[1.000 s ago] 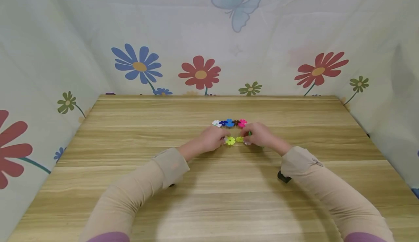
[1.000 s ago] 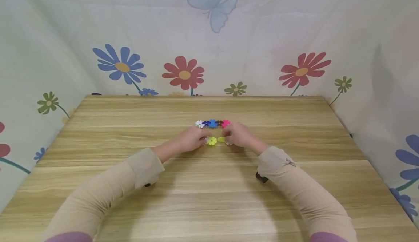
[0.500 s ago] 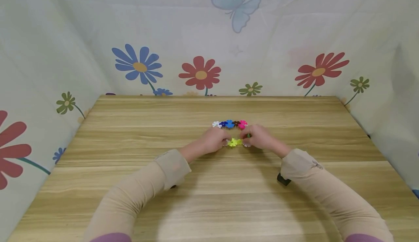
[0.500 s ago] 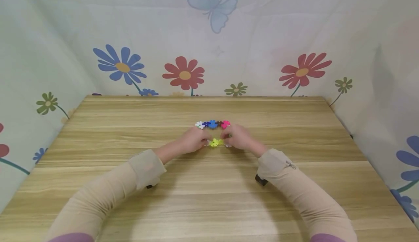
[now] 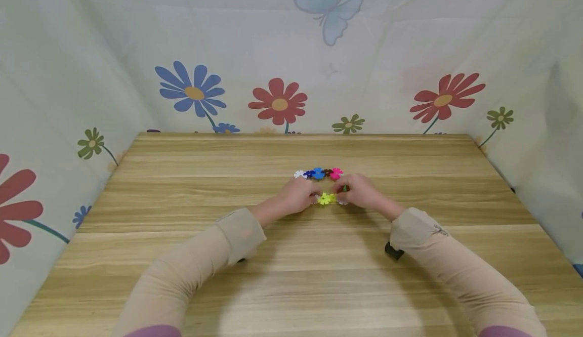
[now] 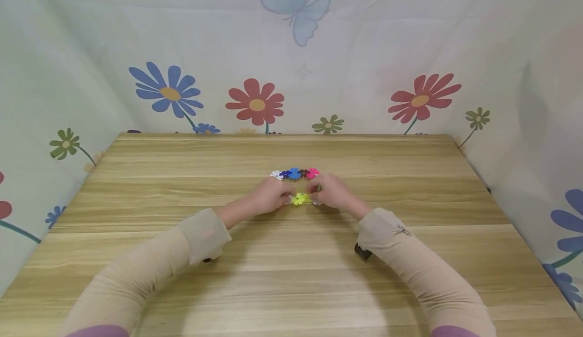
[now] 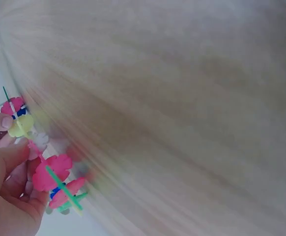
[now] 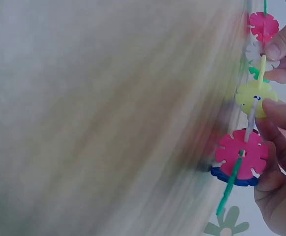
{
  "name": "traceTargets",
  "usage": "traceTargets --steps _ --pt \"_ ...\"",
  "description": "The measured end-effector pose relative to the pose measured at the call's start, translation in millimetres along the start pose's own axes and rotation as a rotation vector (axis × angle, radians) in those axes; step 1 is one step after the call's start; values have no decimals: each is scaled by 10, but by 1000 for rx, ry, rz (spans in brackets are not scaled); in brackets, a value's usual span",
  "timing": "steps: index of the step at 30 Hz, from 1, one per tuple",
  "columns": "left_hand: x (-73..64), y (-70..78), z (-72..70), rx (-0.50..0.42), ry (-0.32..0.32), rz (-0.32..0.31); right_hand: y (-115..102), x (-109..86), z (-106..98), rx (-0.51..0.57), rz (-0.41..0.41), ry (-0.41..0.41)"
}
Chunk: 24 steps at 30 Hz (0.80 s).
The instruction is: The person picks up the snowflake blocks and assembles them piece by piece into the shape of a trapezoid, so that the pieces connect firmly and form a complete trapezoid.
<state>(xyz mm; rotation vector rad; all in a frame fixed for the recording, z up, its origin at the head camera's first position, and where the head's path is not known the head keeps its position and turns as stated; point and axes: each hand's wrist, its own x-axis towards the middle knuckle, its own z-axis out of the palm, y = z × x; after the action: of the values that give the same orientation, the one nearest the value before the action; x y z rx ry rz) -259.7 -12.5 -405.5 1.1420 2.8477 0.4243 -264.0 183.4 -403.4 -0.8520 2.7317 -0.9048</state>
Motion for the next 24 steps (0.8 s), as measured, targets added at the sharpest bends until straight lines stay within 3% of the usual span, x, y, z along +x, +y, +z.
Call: traceTargets --steps 9,15,21,24 --pt "-43 -107 -25 -26 -45 1 -18 0 -55 -33 60 -60" --pt "-136 -245 -123 -76 -55 -45 28 -64 -195 27 26 6" --pt "-327 -481 -296 -106 6 -163 91 -169 -388 51 120 93" --pt "-432 -642 -384 -85 56 -234 154 -215 -475 2 130 160"
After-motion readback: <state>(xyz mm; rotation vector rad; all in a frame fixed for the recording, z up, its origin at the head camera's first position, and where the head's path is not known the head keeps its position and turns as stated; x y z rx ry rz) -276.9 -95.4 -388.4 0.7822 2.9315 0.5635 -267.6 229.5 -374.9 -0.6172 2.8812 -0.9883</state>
